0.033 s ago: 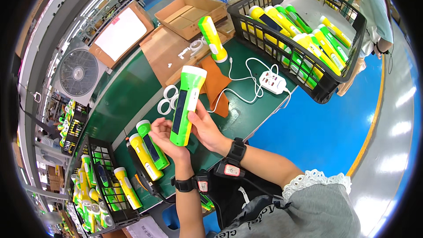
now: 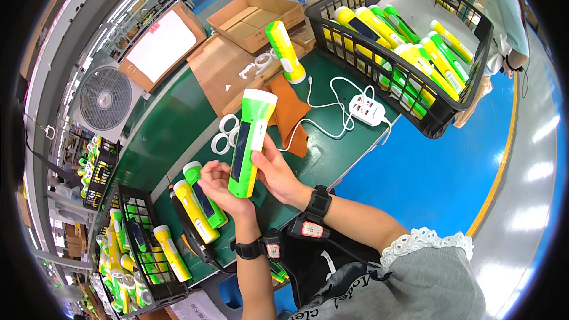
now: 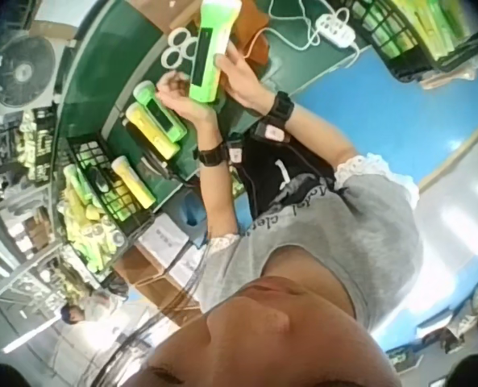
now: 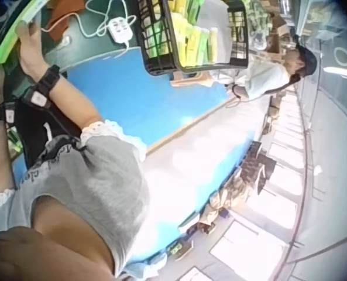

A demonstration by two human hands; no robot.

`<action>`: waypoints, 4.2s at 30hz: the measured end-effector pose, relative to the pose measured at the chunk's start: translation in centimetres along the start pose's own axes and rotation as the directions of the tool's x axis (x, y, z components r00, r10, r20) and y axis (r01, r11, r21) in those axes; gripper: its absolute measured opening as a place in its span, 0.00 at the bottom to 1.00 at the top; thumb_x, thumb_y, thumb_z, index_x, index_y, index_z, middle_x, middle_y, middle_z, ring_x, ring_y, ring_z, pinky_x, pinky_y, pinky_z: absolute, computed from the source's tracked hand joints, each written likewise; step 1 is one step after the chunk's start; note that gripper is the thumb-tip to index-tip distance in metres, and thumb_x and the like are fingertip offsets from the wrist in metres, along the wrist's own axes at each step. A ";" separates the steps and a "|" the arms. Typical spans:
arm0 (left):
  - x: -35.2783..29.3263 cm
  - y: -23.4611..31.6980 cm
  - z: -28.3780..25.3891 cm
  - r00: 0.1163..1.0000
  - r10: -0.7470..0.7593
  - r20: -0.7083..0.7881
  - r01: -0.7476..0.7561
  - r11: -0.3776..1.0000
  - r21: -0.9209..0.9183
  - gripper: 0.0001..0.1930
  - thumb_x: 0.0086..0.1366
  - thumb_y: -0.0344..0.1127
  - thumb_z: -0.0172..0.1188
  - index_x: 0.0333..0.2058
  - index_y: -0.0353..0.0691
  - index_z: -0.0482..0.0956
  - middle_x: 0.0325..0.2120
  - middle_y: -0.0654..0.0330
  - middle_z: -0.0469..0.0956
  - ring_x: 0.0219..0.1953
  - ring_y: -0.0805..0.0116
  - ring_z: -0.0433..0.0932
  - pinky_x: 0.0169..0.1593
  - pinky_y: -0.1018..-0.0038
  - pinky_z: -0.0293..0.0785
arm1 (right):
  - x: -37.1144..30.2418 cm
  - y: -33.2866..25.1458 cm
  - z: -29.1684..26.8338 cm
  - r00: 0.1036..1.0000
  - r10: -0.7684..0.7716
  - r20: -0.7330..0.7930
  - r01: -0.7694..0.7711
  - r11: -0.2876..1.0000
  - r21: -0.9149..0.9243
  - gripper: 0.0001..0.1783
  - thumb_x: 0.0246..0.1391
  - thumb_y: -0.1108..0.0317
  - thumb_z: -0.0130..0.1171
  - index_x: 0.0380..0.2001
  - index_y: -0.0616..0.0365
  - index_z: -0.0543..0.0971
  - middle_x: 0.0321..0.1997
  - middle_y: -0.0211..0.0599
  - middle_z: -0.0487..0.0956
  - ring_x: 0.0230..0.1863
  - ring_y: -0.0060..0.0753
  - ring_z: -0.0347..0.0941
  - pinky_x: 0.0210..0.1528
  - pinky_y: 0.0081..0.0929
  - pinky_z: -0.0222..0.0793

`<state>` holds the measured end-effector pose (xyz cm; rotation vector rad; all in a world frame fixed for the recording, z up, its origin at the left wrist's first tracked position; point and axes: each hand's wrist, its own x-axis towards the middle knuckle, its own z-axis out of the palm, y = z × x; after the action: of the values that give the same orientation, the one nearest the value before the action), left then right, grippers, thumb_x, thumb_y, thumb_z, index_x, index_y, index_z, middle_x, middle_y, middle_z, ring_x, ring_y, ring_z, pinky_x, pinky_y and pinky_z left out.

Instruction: Testing and assembling plastic flashlight components on a factory line.

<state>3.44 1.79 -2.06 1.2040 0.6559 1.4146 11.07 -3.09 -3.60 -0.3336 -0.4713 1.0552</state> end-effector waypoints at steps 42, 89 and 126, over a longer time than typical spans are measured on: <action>0.3 -0.8 0.0 0.908 -0.364 0.207 0.382 0.923 -0.051 0.30 0.65 0.54 0.29 0.60 0.40 0.47 0.56 0.51 0.58 0.55 0.61 0.61 0.56 0.70 0.59 | 0.5 0.6 -0.4 0.935 0.274 -0.225 -0.287 0.958 -0.024 0.22 0.59 0.50 0.34 0.44 0.53 0.69 0.36 0.28 0.73 0.37 0.16 0.69 0.42 0.18 0.65; 1.4 -0.4 -1.1 0.998 0.028 0.058 -0.008 0.949 -0.317 0.22 0.58 0.25 0.50 0.52 0.41 0.58 0.45 0.58 0.67 0.47 0.66 0.68 0.49 0.69 0.67 | 0.3 2.5 1.3 0.949 -0.288 0.126 0.193 0.218 -0.957 0.22 0.37 0.70 0.57 0.40 0.63 0.68 0.32 0.44 0.75 0.35 0.37 0.73 0.39 0.30 0.67; -5.2 19.7 -14.7 0.980 -0.171 -0.104 0.158 0.980 -0.121 0.22 0.62 0.54 0.40 0.41 0.40 0.65 0.24 0.61 0.71 0.19 0.72 0.70 0.21 0.76 0.69 | -5.3 -38.3 -5.6 0.840 -0.027 -0.542 -0.350 -0.790 -0.503 0.29 0.39 0.50 0.52 0.41 0.63 0.72 0.45 0.47 0.73 0.46 0.44 0.69 0.45 0.34 0.63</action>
<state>-18.16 -4.37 9.18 0.9642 0.7289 1.3684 40.54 -25.53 8.84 -2.8458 -1.2305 0.4757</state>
